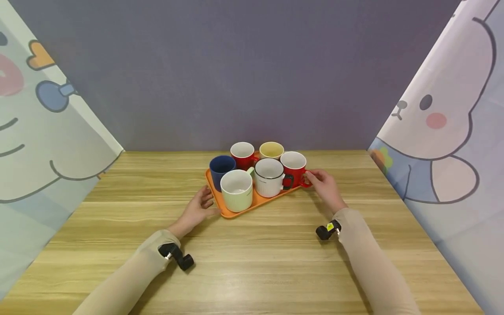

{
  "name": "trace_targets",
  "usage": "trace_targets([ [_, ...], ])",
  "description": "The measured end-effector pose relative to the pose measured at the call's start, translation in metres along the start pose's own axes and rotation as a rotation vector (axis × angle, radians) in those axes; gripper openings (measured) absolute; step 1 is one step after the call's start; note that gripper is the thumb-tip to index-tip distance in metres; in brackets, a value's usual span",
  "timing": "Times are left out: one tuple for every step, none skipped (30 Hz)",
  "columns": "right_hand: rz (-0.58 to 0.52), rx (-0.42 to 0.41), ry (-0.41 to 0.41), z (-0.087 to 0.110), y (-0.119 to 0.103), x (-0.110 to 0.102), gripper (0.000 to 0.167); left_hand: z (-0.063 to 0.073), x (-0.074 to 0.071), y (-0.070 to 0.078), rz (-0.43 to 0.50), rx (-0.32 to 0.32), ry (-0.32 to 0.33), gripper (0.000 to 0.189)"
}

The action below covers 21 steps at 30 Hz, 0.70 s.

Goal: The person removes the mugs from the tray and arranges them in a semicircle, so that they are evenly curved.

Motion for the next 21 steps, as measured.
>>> trace_targets([
  [-0.037, 0.003, -0.014, -0.002, 0.001, 0.001, 0.044, 0.000, 0.000, 0.000, 0.010, -0.007, 0.004, 0.094],
  [-0.076, 0.006, -0.031, -0.003, 0.001, 0.002, 0.043, 0.000, -0.001, 0.000, 0.015, -0.014, 0.005, 0.094],
  [-0.106, 0.009, -0.041, -0.004, 0.001, 0.003, 0.042, 0.000, -0.001, 0.000, 0.009, -0.016, 0.002, 0.094],
  [-0.139, 0.013, -0.056, -0.005, 0.002, 0.004, 0.041, 0.000, -0.002, -0.001, 0.007, -0.022, 0.001, 0.094],
  [-0.161, 0.018, -0.065, -0.006, 0.002, 0.005, 0.041, 0.000, -0.002, -0.001, 0.005, -0.026, -0.001, 0.094],
  [-0.184, 0.023, -0.074, -0.006, 0.002, 0.006, 0.040, 0.001, -0.002, -0.001, 0.000, -0.032, -0.004, 0.093],
  [-0.199, 0.025, -0.081, -0.006, 0.002, 0.007, 0.038, 0.001, -0.002, -0.001, -0.004, -0.037, -0.006, 0.093],
  [-0.214, 0.026, -0.084, -0.006, 0.003, 0.007, 0.037, 0.001, -0.002, -0.001, -0.007, -0.041, -0.007, 0.093],
  [-0.227, 0.028, -0.087, -0.006, 0.003, 0.008, 0.034, 0.001, -0.003, -0.001, -0.011, -0.043, -0.008, 0.093],
  [-0.242, 0.028, -0.093, -0.007, 0.004, 0.008, 0.032, 0.002, -0.003, -0.001, -0.013, -0.046, -0.008, 0.093],
  [-0.260, 0.029, -0.094, -0.007, 0.003, 0.009, 0.029, 0.002, -0.003, -0.001, -0.020, -0.042, -0.010, 0.092],
  [-0.279, 0.030, -0.098, -0.007, 0.003, 0.009, 0.025, 0.002, -0.003, 0.000, -0.025, -0.040, -0.010, 0.092],
  [-0.299, 0.032, -0.099, -0.007, 0.003, 0.010, 0.022, 0.002, -0.003, 0.000, -0.028, -0.037, -0.009, 0.092],
  [-0.318, 0.033, -0.106, -0.007, 0.003, 0.010, 0.020, 0.002, -0.003, 0.000, -0.031, -0.035, -0.008, 0.092],
  [-0.338, 0.039, -0.108, -0.007, 0.002, 0.010, 0.019, 0.002, -0.003, 0.000, -0.031, -0.035, -0.006, 0.092],
  [-0.356, 0.042, -0.114, -0.008, 0.001, 0.010, 0.019, 0.002, -0.003, 0.000, -0.032, -0.034, -0.007, 0.092],
  [-0.376, 0.050, -0.118, -0.008, 0.001, 0.011, 0.021, 0.002, -0.003, 0.000, -0.029, -0.034, -0.007, 0.092],
  [-0.399, 0.055, -0.127, -0.008, 0.000, 0.011, 0.023, 0.002, -0.003, 0.000, -0.025, -0.034, -0.008, 0.092],
  [-0.424, 0.061, -0.135, -0.009, 0.000, 0.011, 0.026, 0.002, -0.003, 0.000, -0.023, -0.036, -0.008, 0.092],
  [-0.452, 0.067, -0.149, -0.009, -0.001, 0.011, 0.028, 0.001, -0.003, -0.001, -0.018, -0.036, -0.008, 0.092],
  [-0.481, 0.074, -0.159, -0.009, -0.001, 0.012, 0.030, 0.001, -0.003, -0.001, -0.016, -0.036, -0.008, 0.092],
])
Point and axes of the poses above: each hand's wrist, its own z-axis away from the middle knuckle, its own x-axis out of the palm, y = z × x, the point moved 1 cm from there along -z, towards the middle knuckle, and after that the axes turned 10 degrees about x, right-handed, at the moved point
